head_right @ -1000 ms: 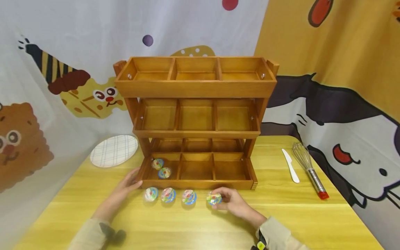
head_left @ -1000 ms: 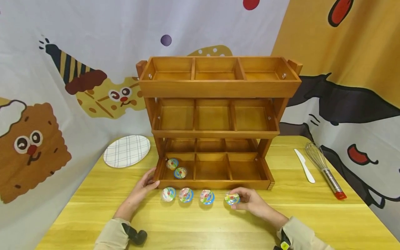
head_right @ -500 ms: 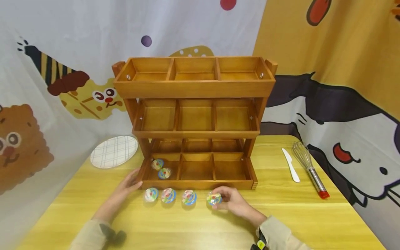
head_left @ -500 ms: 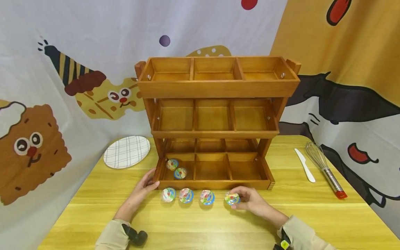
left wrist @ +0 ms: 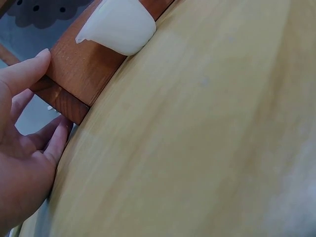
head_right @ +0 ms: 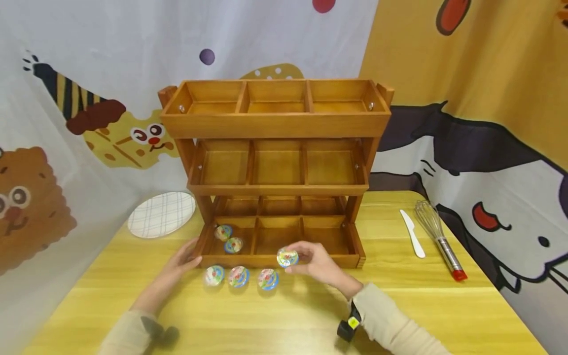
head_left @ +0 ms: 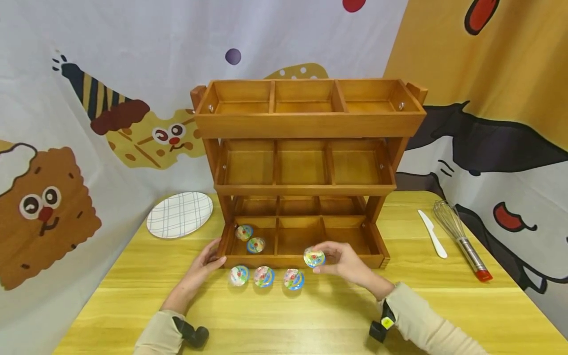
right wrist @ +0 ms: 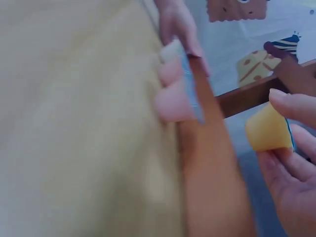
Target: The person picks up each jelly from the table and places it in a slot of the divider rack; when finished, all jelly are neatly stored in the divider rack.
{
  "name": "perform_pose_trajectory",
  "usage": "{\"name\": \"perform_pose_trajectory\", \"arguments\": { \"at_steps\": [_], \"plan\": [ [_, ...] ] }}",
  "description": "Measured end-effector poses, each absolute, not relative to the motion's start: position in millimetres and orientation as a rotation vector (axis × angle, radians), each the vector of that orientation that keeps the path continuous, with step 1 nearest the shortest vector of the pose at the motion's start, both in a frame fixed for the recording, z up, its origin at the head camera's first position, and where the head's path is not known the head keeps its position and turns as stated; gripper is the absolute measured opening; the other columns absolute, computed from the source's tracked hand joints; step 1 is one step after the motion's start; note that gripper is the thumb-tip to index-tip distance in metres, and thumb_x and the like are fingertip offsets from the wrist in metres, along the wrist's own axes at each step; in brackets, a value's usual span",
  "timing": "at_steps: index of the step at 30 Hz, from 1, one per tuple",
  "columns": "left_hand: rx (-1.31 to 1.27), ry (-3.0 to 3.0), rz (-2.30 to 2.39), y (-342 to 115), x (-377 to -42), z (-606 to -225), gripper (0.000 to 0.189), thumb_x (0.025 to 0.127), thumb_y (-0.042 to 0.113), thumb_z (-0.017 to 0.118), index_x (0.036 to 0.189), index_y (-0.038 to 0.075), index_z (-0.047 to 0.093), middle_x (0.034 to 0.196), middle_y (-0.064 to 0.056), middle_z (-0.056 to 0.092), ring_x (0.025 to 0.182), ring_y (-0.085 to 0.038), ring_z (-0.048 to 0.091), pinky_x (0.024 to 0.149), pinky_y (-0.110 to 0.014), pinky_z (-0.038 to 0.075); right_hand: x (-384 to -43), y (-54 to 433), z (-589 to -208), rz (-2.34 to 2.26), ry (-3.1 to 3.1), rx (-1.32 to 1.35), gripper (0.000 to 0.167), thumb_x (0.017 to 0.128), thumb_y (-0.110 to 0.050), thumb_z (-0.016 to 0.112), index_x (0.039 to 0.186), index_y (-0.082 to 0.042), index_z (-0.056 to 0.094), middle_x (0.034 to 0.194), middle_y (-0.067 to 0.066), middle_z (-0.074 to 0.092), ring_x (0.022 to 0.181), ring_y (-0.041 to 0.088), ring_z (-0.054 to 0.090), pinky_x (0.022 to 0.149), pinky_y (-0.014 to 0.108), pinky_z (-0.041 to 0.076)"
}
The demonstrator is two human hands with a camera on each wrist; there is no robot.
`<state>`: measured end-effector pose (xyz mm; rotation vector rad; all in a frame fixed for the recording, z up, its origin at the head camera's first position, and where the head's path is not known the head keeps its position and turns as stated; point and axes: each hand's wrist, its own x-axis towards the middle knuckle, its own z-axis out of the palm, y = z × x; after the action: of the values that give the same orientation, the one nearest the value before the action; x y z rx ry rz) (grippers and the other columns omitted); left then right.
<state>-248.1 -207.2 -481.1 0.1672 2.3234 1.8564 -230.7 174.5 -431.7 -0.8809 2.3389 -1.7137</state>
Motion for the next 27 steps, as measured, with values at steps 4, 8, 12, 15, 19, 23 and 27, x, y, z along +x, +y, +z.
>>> {"name": "perform_pose_trajectory", "arguments": {
  "at_steps": [4,8,12,15,19,23,27],
  "plan": [
    [0.177,2.328,1.861,-208,-248,-480,0.063,0.087,0.027,0.055,0.141,0.021,0.021,0.141,-0.018,0.030,0.122,-0.031,0.034,0.099,-0.044,0.032,-252,155,-412,-1.743,2.354,-0.686,0.044,0.070,-0.012,0.074,0.109,-0.001,0.057,0.110,0.020,0.060,0.096,0.019,0.060,0.078,0.028,0.050],
    [0.170,2.319,1.861,-206,-244,-475,0.063,0.088,0.025,0.054,0.141,0.019,0.020,0.141,-0.020,0.029,0.123,-0.032,0.034,0.100,-0.045,0.032,-275,136,-408,-1.724,2.421,-0.499,0.043,0.070,-0.012,0.074,0.109,-0.003,0.059,0.109,0.016,0.062,0.099,0.024,0.059,0.082,0.032,0.049],
    [0.166,2.321,1.853,-208,-245,-479,0.064,0.088,0.026,0.054,0.141,0.020,0.020,0.141,-0.020,0.028,0.123,-0.033,0.033,0.100,-0.047,0.031,-299,122,-421,-1.668,2.493,-0.393,0.039,0.069,-0.014,0.076,0.105,-0.007,0.062,0.104,0.009,0.064,0.095,0.020,0.059,0.082,0.033,0.049],
    [0.157,2.319,1.858,-210,-246,-481,0.063,0.087,0.028,0.055,0.140,0.023,0.021,0.141,-0.017,0.029,0.124,-0.033,0.033,0.101,-0.048,0.030,-307,114,-426,-1.564,2.531,-0.345,0.035,0.069,-0.012,0.075,0.102,-0.008,0.064,0.099,0.007,0.065,0.090,0.018,0.059,0.077,0.032,0.049],
    [0.161,2.316,1.872,-209,-246,-480,0.063,0.087,0.028,0.056,0.140,0.023,0.022,0.141,-0.017,0.030,0.124,-0.032,0.034,0.101,-0.049,0.029,-313,109,-435,-1.439,2.577,-0.281,0.032,0.067,-0.011,0.076,0.097,-0.010,0.065,0.095,0.005,0.065,0.084,0.016,0.058,0.073,0.030,0.049],
    [0.168,2.328,1.858,-207,-245,-479,0.063,0.087,0.027,0.055,0.140,0.022,0.021,0.141,-0.018,0.030,0.123,-0.033,0.034,0.101,-0.048,0.031,-318,106,-445,-1.498,2.553,-0.218,0.035,0.066,-0.009,0.077,0.098,-0.009,0.064,0.097,0.007,0.063,0.085,0.017,0.058,0.073,0.029,0.050],
    [0.161,2.339,1.848,-207,-246,-481,0.063,0.087,0.027,0.055,0.140,0.021,0.022,0.140,-0.018,0.031,0.123,-0.032,0.034,0.100,-0.046,0.032,-322,105,-450,-1.575,2.514,-0.180,0.037,0.066,-0.009,0.076,0.101,-0.007,0.063,0.100,0.008,0.062,0.088,0.018,0.057,0.076,0.030,0.049]
  ]
}}
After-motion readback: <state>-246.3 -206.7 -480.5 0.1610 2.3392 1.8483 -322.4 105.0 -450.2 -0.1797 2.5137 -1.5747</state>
